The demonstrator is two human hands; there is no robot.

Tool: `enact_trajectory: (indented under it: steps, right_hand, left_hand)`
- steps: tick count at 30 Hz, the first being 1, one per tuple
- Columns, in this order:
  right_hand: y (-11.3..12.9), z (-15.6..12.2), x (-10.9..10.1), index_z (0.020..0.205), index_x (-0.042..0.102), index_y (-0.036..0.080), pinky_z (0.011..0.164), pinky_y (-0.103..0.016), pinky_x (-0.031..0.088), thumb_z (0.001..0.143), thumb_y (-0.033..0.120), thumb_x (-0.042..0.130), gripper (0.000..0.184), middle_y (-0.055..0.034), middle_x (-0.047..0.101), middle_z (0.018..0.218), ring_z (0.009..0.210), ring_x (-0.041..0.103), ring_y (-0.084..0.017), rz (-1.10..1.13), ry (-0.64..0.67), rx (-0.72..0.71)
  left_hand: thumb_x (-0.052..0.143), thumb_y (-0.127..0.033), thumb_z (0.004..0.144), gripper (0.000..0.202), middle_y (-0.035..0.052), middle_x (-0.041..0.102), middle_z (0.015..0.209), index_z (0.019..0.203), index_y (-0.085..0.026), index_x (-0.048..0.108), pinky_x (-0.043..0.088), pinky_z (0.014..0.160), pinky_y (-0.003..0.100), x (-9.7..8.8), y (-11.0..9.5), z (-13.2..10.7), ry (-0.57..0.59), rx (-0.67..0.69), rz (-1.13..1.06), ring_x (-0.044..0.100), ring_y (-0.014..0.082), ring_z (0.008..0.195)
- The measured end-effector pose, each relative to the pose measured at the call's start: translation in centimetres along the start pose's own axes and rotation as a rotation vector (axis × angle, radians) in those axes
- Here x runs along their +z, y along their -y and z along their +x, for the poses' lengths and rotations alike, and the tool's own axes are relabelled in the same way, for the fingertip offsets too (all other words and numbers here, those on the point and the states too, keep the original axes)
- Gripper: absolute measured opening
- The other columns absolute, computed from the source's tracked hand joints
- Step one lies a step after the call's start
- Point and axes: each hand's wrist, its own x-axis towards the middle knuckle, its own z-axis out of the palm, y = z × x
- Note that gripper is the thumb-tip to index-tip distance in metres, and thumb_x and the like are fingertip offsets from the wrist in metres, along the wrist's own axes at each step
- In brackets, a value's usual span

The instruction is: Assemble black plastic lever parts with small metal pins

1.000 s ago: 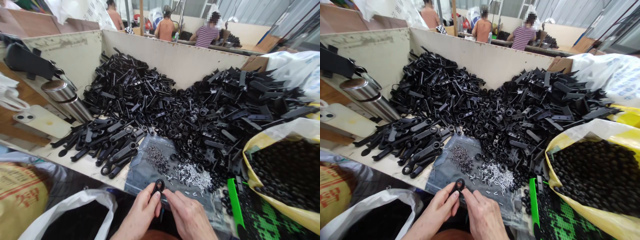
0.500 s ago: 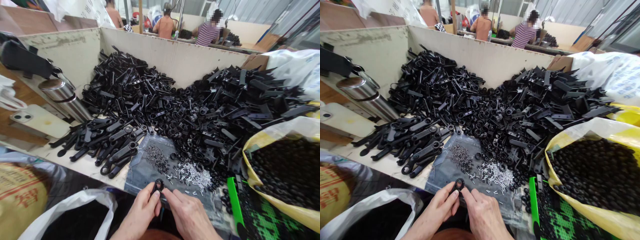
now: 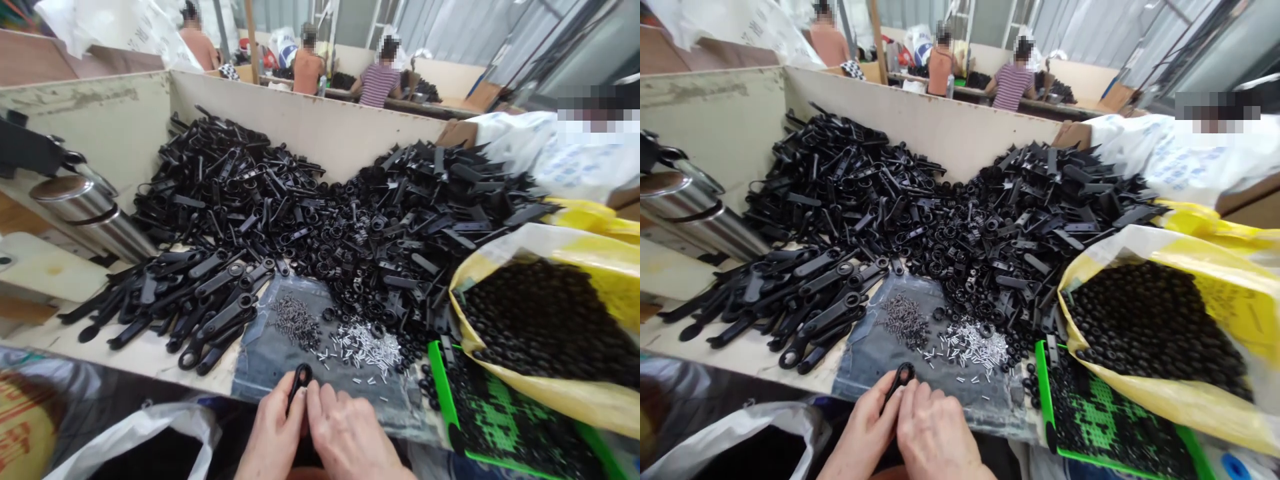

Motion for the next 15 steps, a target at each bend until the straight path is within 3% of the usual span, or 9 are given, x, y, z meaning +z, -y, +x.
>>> enact_trajectory:
  steps: [4, 8, 10, 13, 15]
  right_hand:
    - [-0.1, 0.9, -1.4, 0.102, 0.062, 0.009, 0.045, -0.025, 0.043, 0.085, 0.008, 0.062, 0.017, -0.0100, 0.071, 0.075, 0.059, 0.068, -0.020, 0.041, 0.079, 0.011]
    - [-0.6, 0.0, -2.6, 0.092, 0.064, 0.015, 0.044, -0.025, 0.042, 0.080, 0.011, 0.066, 0.012, -0.0075, 0.074, 0.073, 0.055, 0.071, -0.022, 0.100, 0.241, 0.110]
    - [-1.5, -1.0, -3.3, 0.094, 0.065, 0.018, 0.045, -0.025, 0.041, 0.078, 0.008, 0.065, 0.019, -0.0055, 0.076, 0.075, 0.056, 0.072, -0.022, 0.154, 0.251, 0.167]
    - [-5.0, -2.2, -4.8, 0.115, 0.065, 0.023, 0.057, -0.024, 0.048, 0.087, 0.012, 0.056, 0.031, -0.0030, 0.080, 0.088, 0.070, 0.075, -0.020, 0.358, 0.047, 0.282]
    - [-8.8, -2.6, -5.8, 0.109, 0.067, 0.025, 0.062, -0.023, 0.048, 0.100, 0.024, 0.044, 0.025, 0.0000, 0.077, 0.081, 0.068, 0.072, -0.016, 0.500, -0.144, 0.408]
  left_hand:
    - [0.068, -0.048, 0.079, 0.035, 0.0077, 0.081, 0.085, 0.102, -0.022, 0.075, 0.058, 0.075, 0.029, -0.3, -0.2, 0.6, 0.063, 0.129, 0.163, 0.074, 0.0275, 0.087]
    - [0.062, -0.045, 0.082, 0.032, 0.0063, 0.080, 0.089, 0.104, -0.025, 0.073, 0.055, 0.074, 0.027, -0.6, -0.8, 0.6, -0.086, 0.216, 0.264, 0.074, 0.0262, 0.084]
    - [0.061, -0.048, 0.082, 0.033, 0.0032, 0.076, 0.078, 0.104, -0.025, 0.072, 0.052, 0.068, 0.026, -0.8, -1.6, 0.4, -0.143, 0.207, 0.259, 0.071, 0.0234, 0.074]
    - [0.066, -0.057, 0.079, 0.043, -0.0053, 0.053, 0.050, 0.103, -0.021, 0.070, 0.036, 0.047, 0.021, -0.8, -3.2, 0.2, -0.073, 0.050, 0.061, 0.049, 0.0128, 0.046]
    - [0.073, -0.061, 0.072, 0.050, -0.0101, 0.041, 0.045, 0.096, -0.017, 0.069, 0.019, 0.040, 0.017, -0.7, -4.4, 0.3, 0.025, -0.139, -0.179, 0.028, 0.0049, 0.037]
